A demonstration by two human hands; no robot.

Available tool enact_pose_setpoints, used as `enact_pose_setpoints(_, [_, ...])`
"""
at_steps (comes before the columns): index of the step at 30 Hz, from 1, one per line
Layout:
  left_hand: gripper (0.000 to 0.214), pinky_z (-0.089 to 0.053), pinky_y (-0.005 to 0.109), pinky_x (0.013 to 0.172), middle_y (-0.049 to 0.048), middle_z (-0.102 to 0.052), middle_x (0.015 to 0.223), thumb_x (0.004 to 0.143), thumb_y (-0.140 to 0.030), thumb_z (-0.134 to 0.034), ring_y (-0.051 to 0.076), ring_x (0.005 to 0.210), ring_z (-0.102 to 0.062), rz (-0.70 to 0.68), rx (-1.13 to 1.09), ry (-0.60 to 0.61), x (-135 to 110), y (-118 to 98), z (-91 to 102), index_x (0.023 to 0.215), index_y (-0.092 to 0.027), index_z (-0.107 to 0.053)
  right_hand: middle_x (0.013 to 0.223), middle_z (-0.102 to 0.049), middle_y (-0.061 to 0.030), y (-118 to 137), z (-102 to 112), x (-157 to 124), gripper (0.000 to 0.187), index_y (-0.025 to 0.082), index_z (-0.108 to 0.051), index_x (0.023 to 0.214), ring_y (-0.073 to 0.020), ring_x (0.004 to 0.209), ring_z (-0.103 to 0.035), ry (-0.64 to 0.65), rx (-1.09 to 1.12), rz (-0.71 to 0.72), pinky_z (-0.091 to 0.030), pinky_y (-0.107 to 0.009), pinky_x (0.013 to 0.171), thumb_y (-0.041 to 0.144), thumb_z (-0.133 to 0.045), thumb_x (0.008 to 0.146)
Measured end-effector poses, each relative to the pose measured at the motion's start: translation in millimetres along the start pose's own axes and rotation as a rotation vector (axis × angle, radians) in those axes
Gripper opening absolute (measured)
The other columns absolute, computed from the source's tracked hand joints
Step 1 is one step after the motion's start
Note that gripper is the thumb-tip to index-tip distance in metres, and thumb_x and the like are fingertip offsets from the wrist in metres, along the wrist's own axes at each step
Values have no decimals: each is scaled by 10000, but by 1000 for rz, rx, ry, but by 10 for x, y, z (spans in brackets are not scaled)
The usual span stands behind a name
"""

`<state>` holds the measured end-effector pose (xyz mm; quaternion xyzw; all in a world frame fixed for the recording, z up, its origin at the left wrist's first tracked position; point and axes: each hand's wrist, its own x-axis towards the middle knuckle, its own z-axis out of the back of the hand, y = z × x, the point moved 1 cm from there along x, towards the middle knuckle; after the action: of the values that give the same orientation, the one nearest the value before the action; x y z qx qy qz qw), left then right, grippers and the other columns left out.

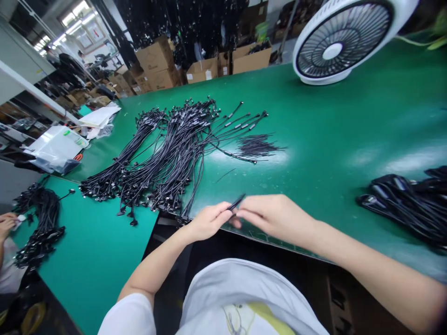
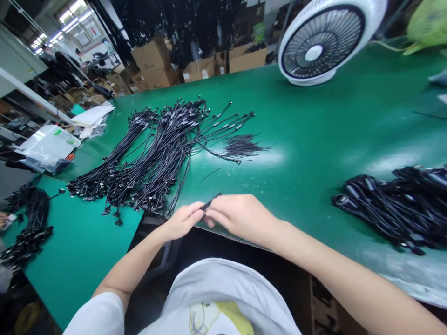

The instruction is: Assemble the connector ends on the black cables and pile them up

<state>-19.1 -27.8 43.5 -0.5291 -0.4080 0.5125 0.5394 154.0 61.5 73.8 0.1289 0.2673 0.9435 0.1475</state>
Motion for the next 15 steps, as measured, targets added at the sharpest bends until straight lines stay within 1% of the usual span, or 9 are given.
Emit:
enact_pose_setpoints(1, [345,-430,269,707,12,-619,677,893,-490,-532,122,663,-558,16,-72,39,-18,-9,-17,922,-162,-634,741,-659,-7,-47,28,43,289,214,-643,786,-130,658,-593,-77,90,-51,-398,-237,618,325,-430,947])
enact_pose_setpoints(2, [372,-402,252,618,-23,-534,580,881,-520,-536,100,557,-487,20,-189,33,-26,-21,-21,906,-157,-617,771,-656,-13,-106,30,76,261,213,-642,815,-138,695,-593,-165,177,-102,-415,-243,648,361,-462,932])
enact_pose_setpoints(4, [380,-312,220,504,-77,-370,514,859,-534,-566,63,449,-337,14,-453,-72,-10,-42,-21,878,-155,-584,863,-647,-36,-216,-58,118,248,207,-624,902,-162,786,-591,-350,363,-198,-444,-264,699,439,-538,883])
enact_pose_setpoints(5, [362,-279,211,483,-85,-336,521,853,-516,-585,53,436,-297,15,-556,-140,11,-42,-30,866,-155,-572,883,-634,-45,-250,-143,128,290,203,-608,932,-167,802,-584,-412,484,-246,-454,-272,700,480,-551,868])
enact_pose_setpoints(7, [326,-291,208,493,-70,-373,554,853,-473,-607,51,452,-327,51,-665,-221,57,-12,-85,846,-150,-565,754,-574,-22,-259,-345,136,374,191,-568,880,-141,667,-537,-453,805,-366,-440,-255,590,561,-511,869])
enact_pose_setpoints(9, [348,-369,229,566,-34,-451,590,856,-478,-600,78,527,-447,108,-688,-219,83,58,-187,792,-138,-562,568,-392,50,-206,-512,133,433,190,-495,754,-81,465,-352,-438,1140,-492,-313,-208,434,606,-477,875])
enact_pose_setpoints(11, [412,-427,268,681,-15,-472,591,863,-520,-569,121,629,-534,164,-693,-202,79,149,-307,710,-140,-531,533,-239,94,-137,-599,127,469,194,-425,692,-43,419,-187,-480,1367,-568,-186,-185,383,626,-532,840])
enact_pose_setpoints(13, [459,-436,282,734,-23,-446,580,858,-560,-551,133,664,-549,213,-704,-224,53,232,-411,655,-156,-474,546,-211,102,-81,-635,126,503,199,-387,680,-28,414,-162,-543,1478,-582,-158,-171,370,644,-592,793])
enact_pose_setpoints(15, [497,-433,268,706,-31,-428,595,823,-601,-570,121,642,-526,253,-717,-268,19,285,-479,630,-168,-421,568,-295,84,-39,-672,125,515,206,-391,711,-35,402,-242,-545,1508,-585,-196,-169,350,690,-544,800])
